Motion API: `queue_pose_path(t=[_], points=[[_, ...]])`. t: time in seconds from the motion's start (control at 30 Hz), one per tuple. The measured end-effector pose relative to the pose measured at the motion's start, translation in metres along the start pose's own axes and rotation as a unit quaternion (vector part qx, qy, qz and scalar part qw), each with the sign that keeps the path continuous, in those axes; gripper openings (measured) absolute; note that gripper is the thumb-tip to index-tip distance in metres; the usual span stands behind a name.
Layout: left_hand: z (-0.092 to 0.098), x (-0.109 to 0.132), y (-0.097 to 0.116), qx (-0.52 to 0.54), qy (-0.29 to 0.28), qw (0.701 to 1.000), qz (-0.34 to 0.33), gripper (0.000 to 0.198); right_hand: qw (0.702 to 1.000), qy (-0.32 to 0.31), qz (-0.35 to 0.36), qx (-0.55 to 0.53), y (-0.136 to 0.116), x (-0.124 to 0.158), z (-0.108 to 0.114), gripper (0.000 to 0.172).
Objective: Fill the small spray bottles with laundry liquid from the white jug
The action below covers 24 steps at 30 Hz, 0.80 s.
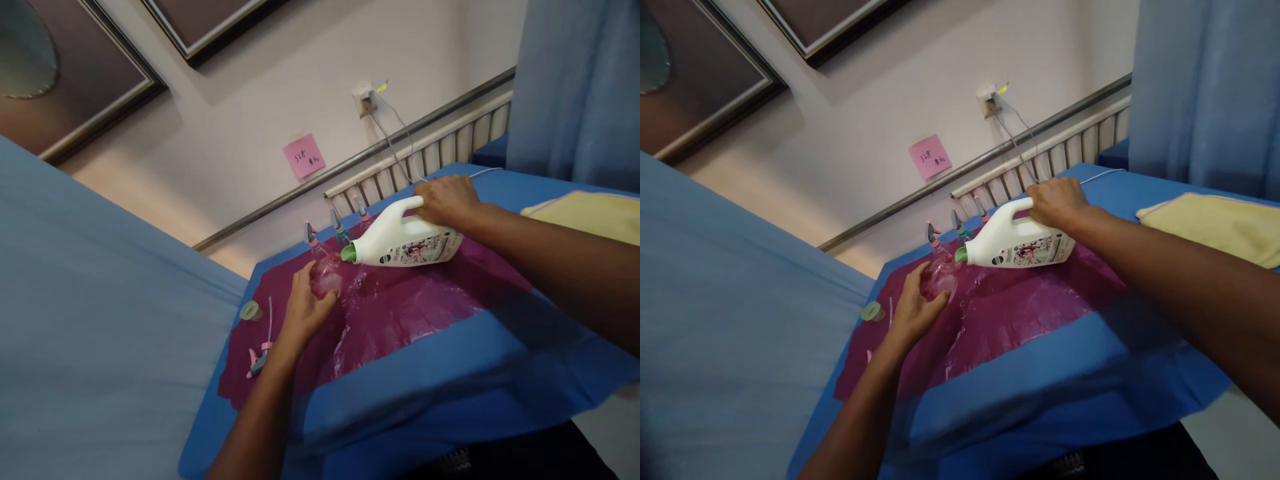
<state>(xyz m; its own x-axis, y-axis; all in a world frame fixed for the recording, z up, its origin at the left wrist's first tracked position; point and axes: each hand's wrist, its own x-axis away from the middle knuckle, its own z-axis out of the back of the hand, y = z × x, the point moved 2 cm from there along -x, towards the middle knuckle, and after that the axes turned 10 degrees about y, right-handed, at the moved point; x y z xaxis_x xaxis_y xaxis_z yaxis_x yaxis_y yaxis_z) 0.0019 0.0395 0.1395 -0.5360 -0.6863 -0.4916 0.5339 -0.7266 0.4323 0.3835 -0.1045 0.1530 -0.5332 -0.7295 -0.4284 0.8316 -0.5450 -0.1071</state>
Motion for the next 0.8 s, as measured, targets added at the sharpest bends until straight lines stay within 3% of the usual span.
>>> queue_pose_path(t=[0.13,0.4,0.8], points=[[0.008,-0.004,0.006,-0.05,-0.017,0.999,-0.001,0.078,1.0,0.0,-0.002,-0.004,-0.001,-0.002,-0.002,0.041],[0.026,-0.013,0.017,-0.138,-0.069,0.986,-0.066,0.07,1.0,-0.002,0.001,-0.016,-0.004,-0.002,0.0,0.039],[0.034,-0.025,0.024,-0.195,-0.064,0.969,-0.139,0.069,1.0,0.003,0.012,-0.026,-0.008,-0.001,0.002,0.038]])
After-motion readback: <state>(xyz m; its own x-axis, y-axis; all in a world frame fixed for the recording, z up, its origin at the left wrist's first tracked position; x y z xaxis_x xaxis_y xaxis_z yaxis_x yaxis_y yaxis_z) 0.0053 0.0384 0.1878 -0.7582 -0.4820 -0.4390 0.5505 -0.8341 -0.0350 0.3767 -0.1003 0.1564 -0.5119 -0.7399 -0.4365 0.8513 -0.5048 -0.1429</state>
